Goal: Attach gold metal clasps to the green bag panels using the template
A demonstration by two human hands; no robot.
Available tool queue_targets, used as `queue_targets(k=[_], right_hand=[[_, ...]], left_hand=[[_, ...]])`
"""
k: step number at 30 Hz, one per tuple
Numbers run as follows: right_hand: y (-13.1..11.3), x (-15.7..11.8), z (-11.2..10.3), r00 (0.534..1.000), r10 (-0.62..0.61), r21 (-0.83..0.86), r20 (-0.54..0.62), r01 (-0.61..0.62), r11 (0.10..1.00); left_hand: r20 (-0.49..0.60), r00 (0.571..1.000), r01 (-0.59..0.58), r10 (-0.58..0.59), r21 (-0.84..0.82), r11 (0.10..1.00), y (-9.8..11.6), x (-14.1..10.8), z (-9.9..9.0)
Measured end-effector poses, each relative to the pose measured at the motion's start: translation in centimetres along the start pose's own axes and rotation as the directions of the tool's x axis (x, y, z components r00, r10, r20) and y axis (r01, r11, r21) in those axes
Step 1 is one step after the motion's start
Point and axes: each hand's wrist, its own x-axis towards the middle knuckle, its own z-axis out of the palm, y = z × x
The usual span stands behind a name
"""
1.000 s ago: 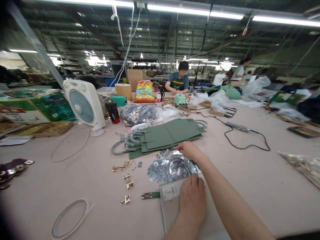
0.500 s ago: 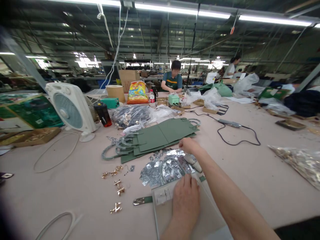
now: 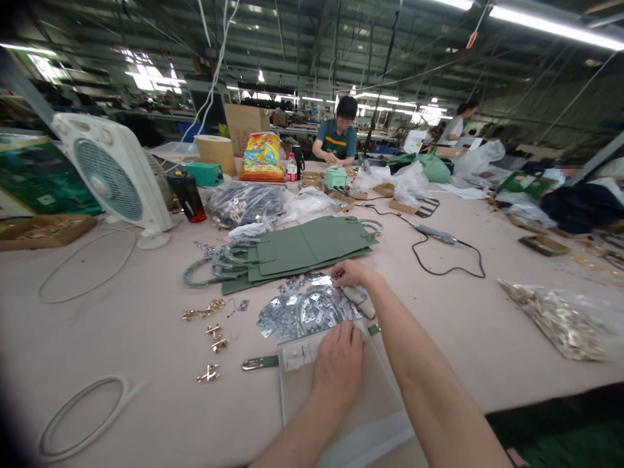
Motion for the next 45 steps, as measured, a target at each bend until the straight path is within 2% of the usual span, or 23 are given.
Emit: queue_targets(k=[4,9,13,16,18,23,29,34,38,42,45], right_hand=[[0.5,-0.2,1.1,0.998,0.003,0.066,-0.060,0.001,0.998],[1.2,-1.3,2.1,0.970,0.038,0.086,-0.241,-0.018,0.996],[1.9,-2.4,1.9,0.945,0.072,0.087,-0.319,-0.046,0.995],[2.0,-3.1,1.1,0.936,0.049,0.082,-0.348,-0.022,0.996],[1.7,-3.2,0.7,0.947,0.016,0.080,-0.322,0.010,0.997],[0.6,-2.4,1.2,0.994,-0.017,0.047,-0.112,0.023,0.999],[-0.2,-1.7,2.8,0.988,0.089,-0.030,-0.125,-0.094,0.995],[-1.1,-2.3,3.6,0.959,0.151,-0.029,-0.241,-0.163,0.986],[-2.3,-2.8,4.1,0.932,0.188,0.077,-0.309,-0.173,0.982],[-3.0,-4.1,3.3,0.881,0.206,0.276,-0.425,-0.090,0.957],[-3.1,-6.9,1.6,0.820,0.235,0.443,-0.522,0.026,0.896]], left_hand=[[0.011,1.000,-0.007,0.007,0.013,1.000,0.0,0.1,-0.3],[0.003,1.000,0.001,-0.001,0.016,1.000,0.1,0.1,-0.5],[-0.005,1.000,0.001,-0.001,0.025,1.000,0.0,0.0,-0.3],[-0.023,1.000,-0.005,0.005,0.023,1.000,-0.1,-0.1,-0.1],[-0.028,1.000,-0.011,0.012,0.021,1.000,-0.1,-0.1,0.0],[-0.042,0.999,0.002,-0.002,0.014,1.000,0.0,-0.1,0.3],[-0.054,0.999,-0.005,0.006,0.030,1.000,-0.1,-0.2,0.5],[-0.045,0.999,0.008,-0.008,0.006,1.000,0.0,-0.4,0.2],[-0.013,1.000,0.027,-0.027,-0.039,0.999,0.0,-0.4,-0.3],[0.063,0.996,0.064,-0.059,-0.088,0.994,-0.1,-0.1,-1.0],[0.108,0.991,0.086,-0.074,-0.106,0.991,-0.2,0.2,-1.6]])
